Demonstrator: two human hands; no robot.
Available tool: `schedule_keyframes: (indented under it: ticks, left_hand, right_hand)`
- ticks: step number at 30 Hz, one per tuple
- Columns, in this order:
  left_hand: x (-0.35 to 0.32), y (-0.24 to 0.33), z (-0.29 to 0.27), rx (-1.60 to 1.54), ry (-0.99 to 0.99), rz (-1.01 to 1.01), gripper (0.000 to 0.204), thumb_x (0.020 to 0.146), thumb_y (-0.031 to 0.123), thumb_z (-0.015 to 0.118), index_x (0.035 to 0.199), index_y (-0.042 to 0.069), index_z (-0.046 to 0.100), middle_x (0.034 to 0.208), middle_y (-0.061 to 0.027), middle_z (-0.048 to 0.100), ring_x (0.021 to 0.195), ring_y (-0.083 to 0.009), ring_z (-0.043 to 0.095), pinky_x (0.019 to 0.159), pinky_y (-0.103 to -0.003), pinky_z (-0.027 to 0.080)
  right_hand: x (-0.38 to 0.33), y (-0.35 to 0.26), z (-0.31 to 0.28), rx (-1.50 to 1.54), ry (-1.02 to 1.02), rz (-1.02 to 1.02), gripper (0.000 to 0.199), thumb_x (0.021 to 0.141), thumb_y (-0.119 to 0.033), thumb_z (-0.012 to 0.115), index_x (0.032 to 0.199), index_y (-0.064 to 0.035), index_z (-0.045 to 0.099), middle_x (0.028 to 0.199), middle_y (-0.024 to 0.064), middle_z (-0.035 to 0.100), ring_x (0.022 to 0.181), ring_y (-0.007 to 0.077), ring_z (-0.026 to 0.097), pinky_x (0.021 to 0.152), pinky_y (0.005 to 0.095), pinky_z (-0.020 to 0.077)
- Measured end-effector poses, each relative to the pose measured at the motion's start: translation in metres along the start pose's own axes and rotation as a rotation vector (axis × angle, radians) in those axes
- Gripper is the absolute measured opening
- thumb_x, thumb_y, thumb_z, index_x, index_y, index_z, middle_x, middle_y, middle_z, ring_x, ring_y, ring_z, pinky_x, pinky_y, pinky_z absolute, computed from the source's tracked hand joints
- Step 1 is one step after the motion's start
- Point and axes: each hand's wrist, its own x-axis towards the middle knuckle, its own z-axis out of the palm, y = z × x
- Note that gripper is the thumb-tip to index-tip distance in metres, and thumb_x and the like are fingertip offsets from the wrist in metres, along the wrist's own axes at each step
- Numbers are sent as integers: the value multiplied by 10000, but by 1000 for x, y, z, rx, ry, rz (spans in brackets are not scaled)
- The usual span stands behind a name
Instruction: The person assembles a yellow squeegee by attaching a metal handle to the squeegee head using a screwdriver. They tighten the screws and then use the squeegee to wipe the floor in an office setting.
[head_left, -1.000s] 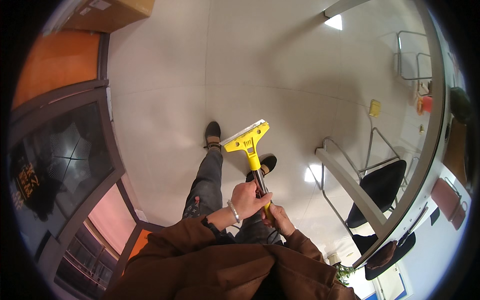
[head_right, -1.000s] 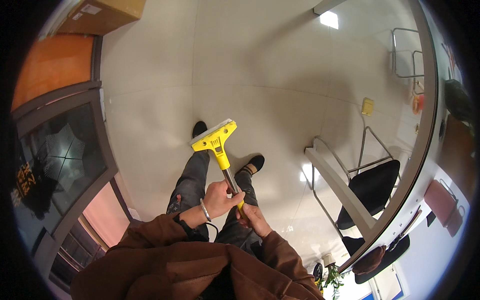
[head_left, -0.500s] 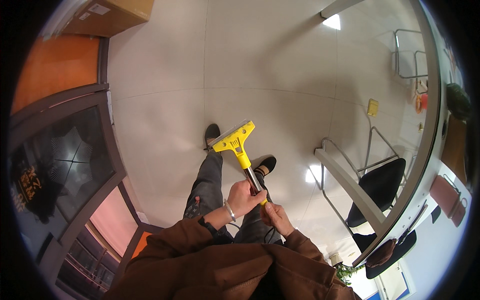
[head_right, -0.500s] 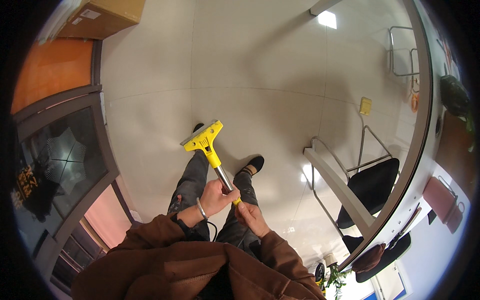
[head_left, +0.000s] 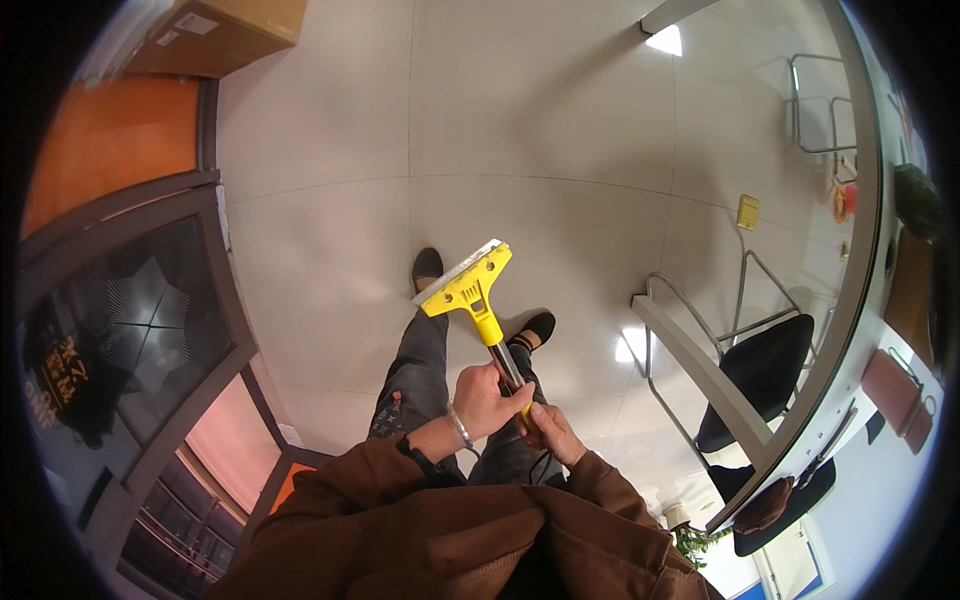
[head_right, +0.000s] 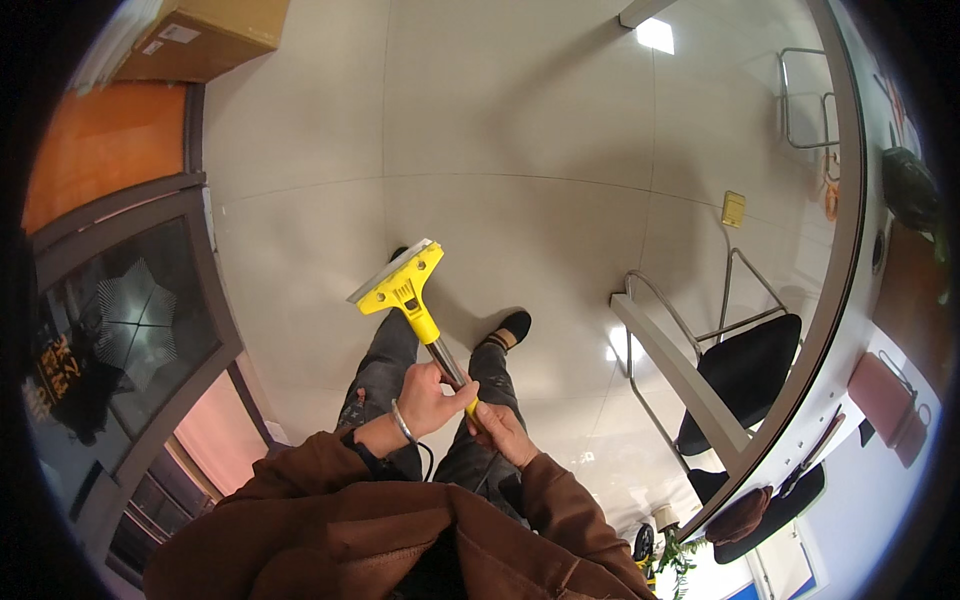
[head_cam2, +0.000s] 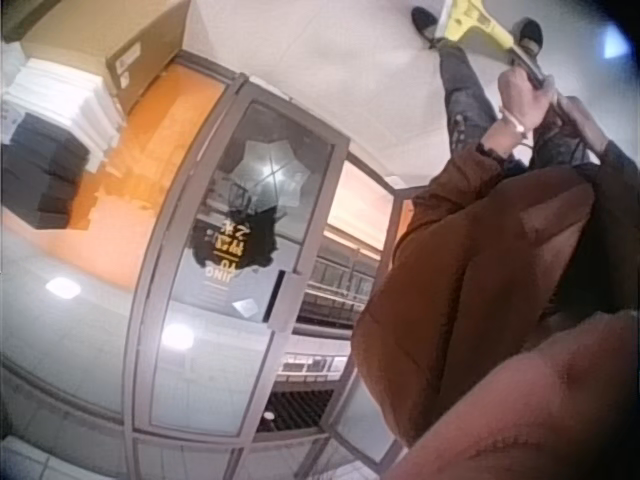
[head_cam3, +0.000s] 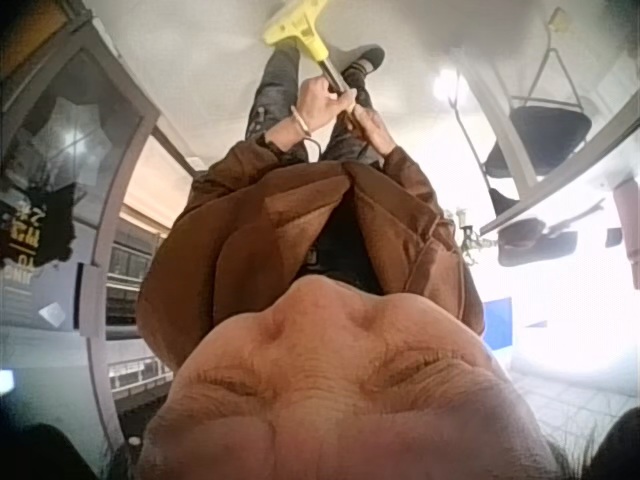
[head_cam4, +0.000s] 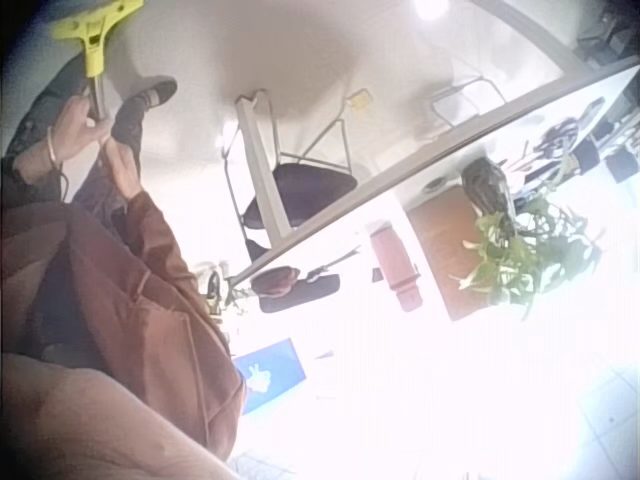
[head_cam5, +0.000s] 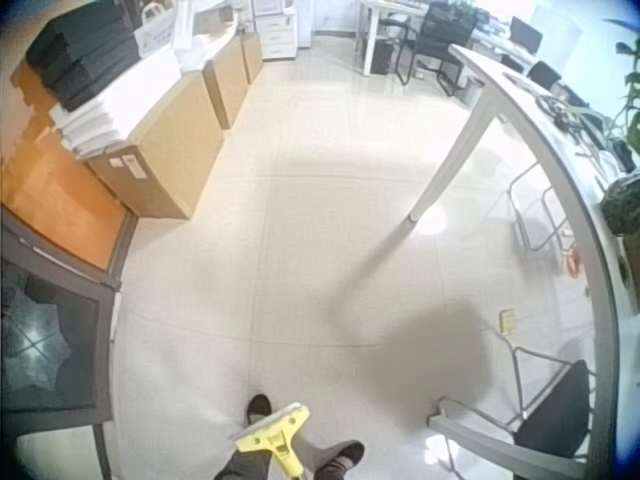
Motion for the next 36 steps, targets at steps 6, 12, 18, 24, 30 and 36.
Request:
schedule_keyframes:
  ticks: [6,12,18,24,30,36]
  left_hand:
    - [1,9,-9,72,-46,7,170,761,145,753,757,10,652,697,-110,681,651,-228,693,594,-305,528]
    - [4,19,-15,102,-56,63,177,761,140,754,729,25,623,693,-105,671,652,-252,683,595,-307,525]
    - [8,21,-19,35,-113,77,157,764,111,748,744,34,612,690,-69,663,631,-196,668,602,-290,519]
    - [13,21,-26,-69,-141,107,129,799,112,716,773,37,614,734,-55,668,651,-171,661,616,-269,514]
    - [18,18,-34,-401,-321,-36,78,866,37,629,877,8,557,878,-89,677,741,-97,609,668,-244,505]
    - [18,15,-36,-480,-382,-82,74,872,22,610,900,19,542,928,-105,668,774,-90,582,706,-234,493]
  right_hand:
    - [8,-3,-1,26,-86,-1,593,967,-611,368,741,-81,508,572,-45,396,488,51,331,455,212,249]
    - [14,-3,-3,87,-167,4,618,963,-621,368,678,-85,478,565,-45,374,487,57,314,452,219,238]
    - [15,-6,-3,58,-175,-59,604,971,-599,380,670,-84,474,573,-42,384,497,62,322,455,224,248]
    - [17,-6,4,-81,-10,-185,538,986,-516,442,716,-56,514,602,-32,420,544,70,356,482,253,302]
    - [8,-16,10,-530,240,-277,454,964,-443,513,832,-16,594,619,110,529,573,256,526,555,377,422]
    - [1,-25,17,-726,368,-308,411,938,-429,548,830,-39,619,641,189,577,632,394,587,568,434,451]
